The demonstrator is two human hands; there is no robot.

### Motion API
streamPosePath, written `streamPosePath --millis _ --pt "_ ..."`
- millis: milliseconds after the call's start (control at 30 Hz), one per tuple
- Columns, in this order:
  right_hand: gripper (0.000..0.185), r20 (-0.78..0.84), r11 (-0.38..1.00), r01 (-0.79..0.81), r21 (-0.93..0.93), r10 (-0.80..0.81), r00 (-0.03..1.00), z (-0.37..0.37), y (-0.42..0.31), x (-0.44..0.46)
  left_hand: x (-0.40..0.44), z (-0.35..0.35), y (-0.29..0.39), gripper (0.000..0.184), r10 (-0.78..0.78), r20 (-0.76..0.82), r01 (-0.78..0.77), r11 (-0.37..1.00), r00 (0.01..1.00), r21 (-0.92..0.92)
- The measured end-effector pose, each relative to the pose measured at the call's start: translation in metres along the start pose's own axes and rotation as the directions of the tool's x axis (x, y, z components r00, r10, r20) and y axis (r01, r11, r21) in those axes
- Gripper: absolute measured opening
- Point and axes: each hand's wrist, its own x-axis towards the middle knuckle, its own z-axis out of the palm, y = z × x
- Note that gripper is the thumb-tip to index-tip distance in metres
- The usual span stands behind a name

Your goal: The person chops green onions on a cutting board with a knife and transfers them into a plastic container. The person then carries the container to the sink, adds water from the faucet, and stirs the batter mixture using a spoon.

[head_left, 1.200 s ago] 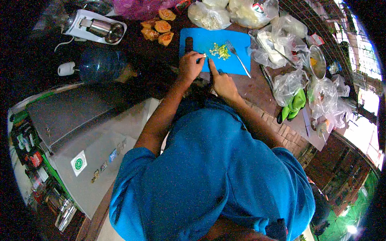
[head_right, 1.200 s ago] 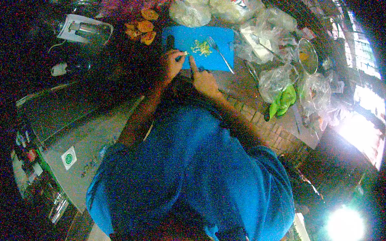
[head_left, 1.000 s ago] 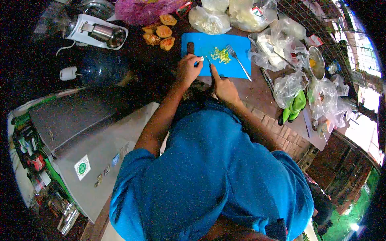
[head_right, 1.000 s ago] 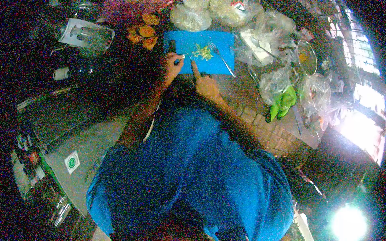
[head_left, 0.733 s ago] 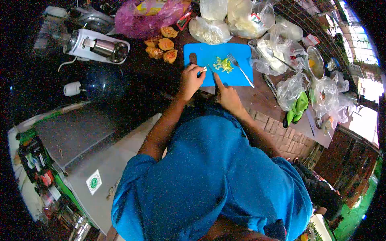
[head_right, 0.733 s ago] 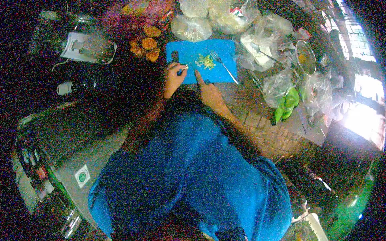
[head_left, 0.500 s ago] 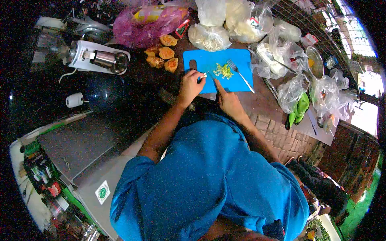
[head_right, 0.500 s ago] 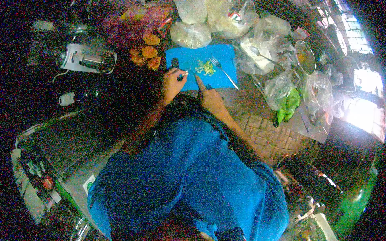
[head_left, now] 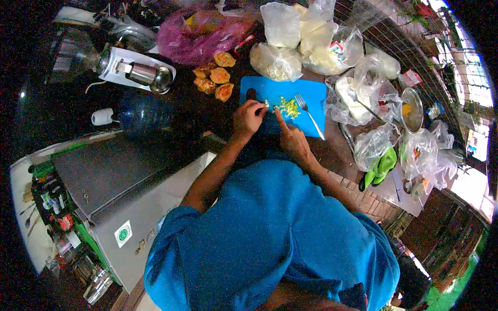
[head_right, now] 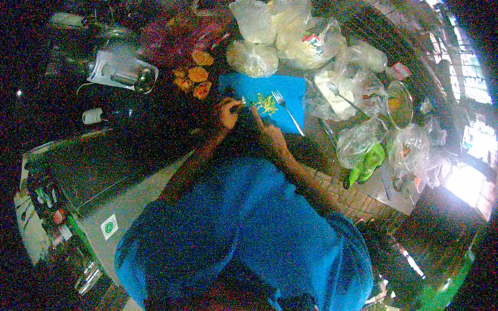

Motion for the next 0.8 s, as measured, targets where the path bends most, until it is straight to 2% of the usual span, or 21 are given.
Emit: streamPosePath --millis 67,200,267,400,467,600,700,767,800 --pt "0.084 0.047 0.997 -0.009 -0.08 0.013 0.999 0.003 -0.001 0.005 0.005 -0.006 0.003 0.016 0.084 0.022 -0.085 0.994 0.996 0.061" --pt "0.085 0.056 0.999 -0.034 -0.033 0.036 0.998 -0.002 -0.012 0.002 0.01 -0.015 0.011 0.018 0.053 0.055 -0.054 0.998 0.997 0.011" --pt "0.083 -0.064 0.996 0.063 -0.065 -0.067 0.996 0.003 -0.007 0.0 0.014 -0.018 0.011 0.019 0.071 0.084 -0.072 0.997 0.994 0.009" --pt "0.081 -0.011 0.999 -0.009 -0.035 0.008 1.0 -0.013 -0.017 -0.004 0.018 -0.033 0.013 0.018 0.103 0.122 -0.103 0.995 0.987 -0.008" --pt "0.08 -0.073 0.999 0.021 -0.045 -0.024 0.997 -0.008 -0.011 -0.002 0.02 -0.036 0.01 0.017 0.187 0.121 -0.172 0.978 0.975 -0.122" --pt "0.082 -0.076 0.998 0.042 -0.035 -0.045 0.996 -0.006 -0.014 0.001 0.017 -0.036 0.008 0.016 0.226 0.115 -0.213 0.971 0.967 -0.11" --pt "0.081 -0.114 0.997 0.011 -0.071 -0.019 0.993 -0.018 -0.02 -0.005 0.015 -0.032 0.008 0.015 0.238 0.086 -0.231 0.969 0.968 -0.087" --pt "0.081 -0.135 0.983 -0.072 -0.168 0.049 0.99 -0.017 -0.007 -0.005 0.014 -0.029 0.007 0.014 0.26 0.071 -0.253 0.962 0.963 -0.1" --pt "0.081 -0.152 0.982 -0.053 -0.179 0.025 0.988 -0.014 -0.001 -0.005 0.013 -0.027 0.008 0.014 0.26 0.072 -0.252 0.962 0.963 -0.104"
